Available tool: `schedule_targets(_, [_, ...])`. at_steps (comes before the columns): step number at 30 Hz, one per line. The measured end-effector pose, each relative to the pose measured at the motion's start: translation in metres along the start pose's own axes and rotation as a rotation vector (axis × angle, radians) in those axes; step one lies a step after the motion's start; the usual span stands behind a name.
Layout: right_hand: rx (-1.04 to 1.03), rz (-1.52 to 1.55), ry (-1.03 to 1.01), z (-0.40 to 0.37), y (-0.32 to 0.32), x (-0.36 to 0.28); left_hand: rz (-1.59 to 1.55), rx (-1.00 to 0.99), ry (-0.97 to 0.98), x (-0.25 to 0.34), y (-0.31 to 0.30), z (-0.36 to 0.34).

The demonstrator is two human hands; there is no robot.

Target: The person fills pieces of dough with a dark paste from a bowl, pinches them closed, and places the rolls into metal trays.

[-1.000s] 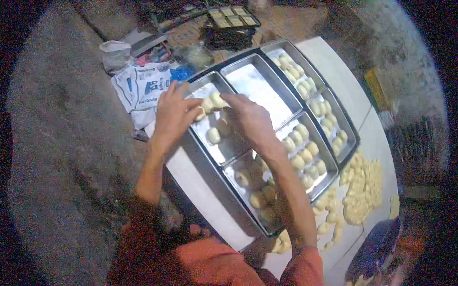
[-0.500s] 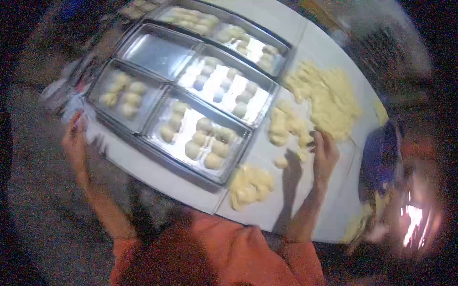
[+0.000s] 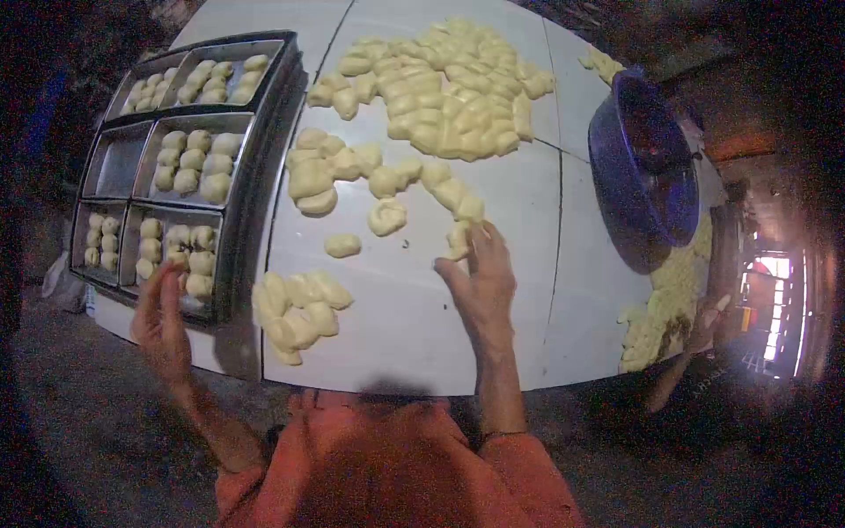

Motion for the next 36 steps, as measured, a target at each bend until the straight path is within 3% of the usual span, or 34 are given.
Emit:
schedule_targets(2, [-0.014,-0.219,-0.166,0.003,0.015,0.013,0.079,-0.154,0.144,0.033,0.051,-0.014])
schedule_targets(5, [-0.038,0.194,-0.005,0.022,0.023,0.058,0.071,-0.34,0.19,0.056,0.111,-0.036])
schedule_targets(8, [-0.153,0.818,0.419,0.029,0.019,0.095,0.052,-0.464,0.218,0.073,0.157,-0.055])
schedule_targets(10, [-0.13,1.014,0.4,0.03,-0.001,0.106,0.037,-0.54,0.244,0.077,0.182,-0.066])
schedule_targets(12, [0.023,1.236,0.451,0.03,-0.009,0.126,0.073,-0.684,0.102,0.077,0.21,-0.075])
schedule_targets(13, [0.017,1.374,0.459,0.029,-0.01,0.131,0.064,-0.691,0.195,0.081,0.221,-0.077])
schedule_targets(16, [-0.022,1.394,0.481,0.032,-0.013,0.131,0.063,-0.783,0.223,0.086,0.26,-0.081])
schedule_targets(17, [-0.087,1.185,0.518,0.036,-0.015,0.128,0.058,-0.738,0.357,0.087,0.273,-0.084])
schedule_targets(18, [-0.1,0.803,0.488,0.037,-0.008,0.135,0.042,-0.769,0.365,0.088,0.285,-0.084])
schedule_targets(23, [-0.004,0.07,-0.095,0.051,-0.012,0.094,0.061,-0.679,0.57,0.115,0.33,-0.081])
schedule_targets(27, [-0.095,0.243,0.132,0.058,-0.005,0.109,0.075,-0.58,0.683,0.121,0.359,-0.082])
schedule_targets(30, [-0.162,0.839,0.357,0.058,0.01,0.138,0.14,-0.585,0.737,0.113,0.375,-0.085])
schedule_targets(31, [-0.217,0.889,0.368,0.06,0.006,0.141,0.157,-0.613,0.73,0.112,0.378,-0.085])
schedule_targets(34, [-0.178,0.684,0.377,0.059,-0.002,0.123,0.172,-0.654,0.716,0.112,0.379,-0.083])
schedule_targets(36, [-0.157,0.507,0.173,0.061,-0.007,0.108,0.145,-0.632,0.717,0.109,0.378,-0.082])
Point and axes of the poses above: each hand's wrist, its own z-axis towards the middle knuckle, its own y-axis out of the palm, x = y × z, the point moved 7 cm from there along z, towards the middle knuckle, and after that the axes turned 1 degree about y, right-handed, at the moved point
